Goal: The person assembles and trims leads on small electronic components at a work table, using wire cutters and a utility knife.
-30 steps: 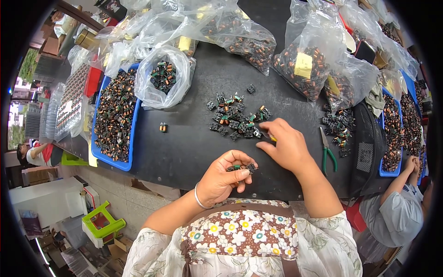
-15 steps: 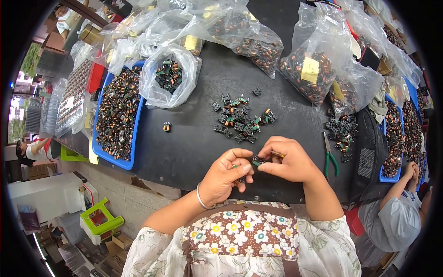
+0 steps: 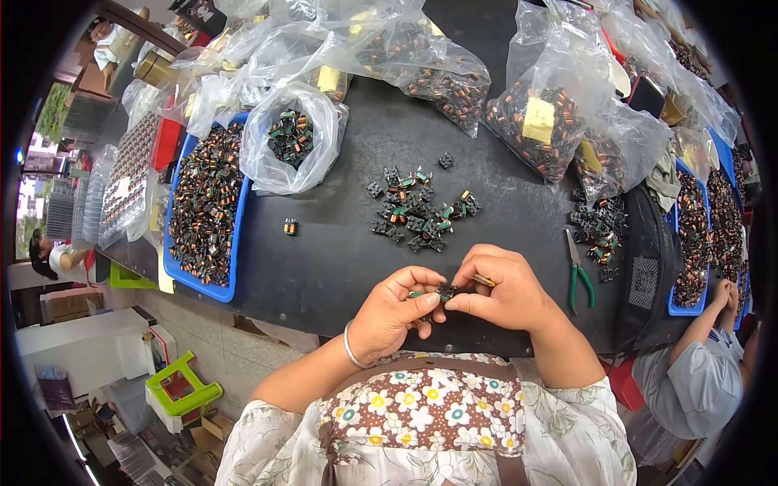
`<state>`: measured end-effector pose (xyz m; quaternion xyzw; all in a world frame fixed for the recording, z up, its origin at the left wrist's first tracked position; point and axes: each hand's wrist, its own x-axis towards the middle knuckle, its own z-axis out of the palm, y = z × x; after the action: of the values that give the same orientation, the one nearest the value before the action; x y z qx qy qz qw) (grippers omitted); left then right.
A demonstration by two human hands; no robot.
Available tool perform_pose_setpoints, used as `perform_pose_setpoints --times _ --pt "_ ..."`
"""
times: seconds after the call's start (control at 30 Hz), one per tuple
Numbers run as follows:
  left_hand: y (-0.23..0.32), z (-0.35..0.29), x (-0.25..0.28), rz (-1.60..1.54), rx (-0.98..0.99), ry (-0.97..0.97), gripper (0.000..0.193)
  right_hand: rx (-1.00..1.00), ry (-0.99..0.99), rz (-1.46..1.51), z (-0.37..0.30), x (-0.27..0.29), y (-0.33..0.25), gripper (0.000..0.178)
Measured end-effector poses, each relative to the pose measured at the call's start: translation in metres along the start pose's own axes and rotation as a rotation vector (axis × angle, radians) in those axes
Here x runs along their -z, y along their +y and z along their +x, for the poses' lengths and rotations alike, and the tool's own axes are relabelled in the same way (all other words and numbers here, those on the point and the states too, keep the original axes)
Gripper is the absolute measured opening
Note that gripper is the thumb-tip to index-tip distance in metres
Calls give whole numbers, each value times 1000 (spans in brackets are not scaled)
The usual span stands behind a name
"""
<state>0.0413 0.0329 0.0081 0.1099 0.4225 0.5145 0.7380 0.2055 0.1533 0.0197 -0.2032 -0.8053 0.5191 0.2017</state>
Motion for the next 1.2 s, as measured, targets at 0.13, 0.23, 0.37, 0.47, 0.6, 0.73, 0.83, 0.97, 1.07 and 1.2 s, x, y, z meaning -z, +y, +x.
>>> perform_pose_setpoints --times 0.13,0.23,0.37,0.47,0.6,0.73,0.83,0.97,1.07,1.2 --pt "0 -1 1 -17 -4 -36 21 1 -1 19 -1 0 -1 20" --pt "0 -2 2 -128 -8 -72 19 -11 -28 50 0 1 -2 20" --pt "-2 0 4 -89 -35 -68 17 -6 -56 93 2 2 -1 20" --pt "-3 0 3 -76 -57 -46 16 3 -14 32 5 10 8 17" --pt "-2 0 2 -91 -50 -60 18 -116 332 -289 14 13 21 35" --pt "-3 -2 -1 -118 -40 -67 21 -165 323 -494 27 7 27 45" --pt "-1 -6 -3 -115 -21 -93 21 -216 259 -363 27 7 25 36" --pt "-3 -8 2 -161 -10 -134 17 -67 242 -327 18 12 32 26" --pt "-3 -6 8 -229 1 -201 16 -166 176 -164 14 14 20 21" --pt "1 -4 11 -204 75 -199 18 -314 60 101 14 17 9 19"
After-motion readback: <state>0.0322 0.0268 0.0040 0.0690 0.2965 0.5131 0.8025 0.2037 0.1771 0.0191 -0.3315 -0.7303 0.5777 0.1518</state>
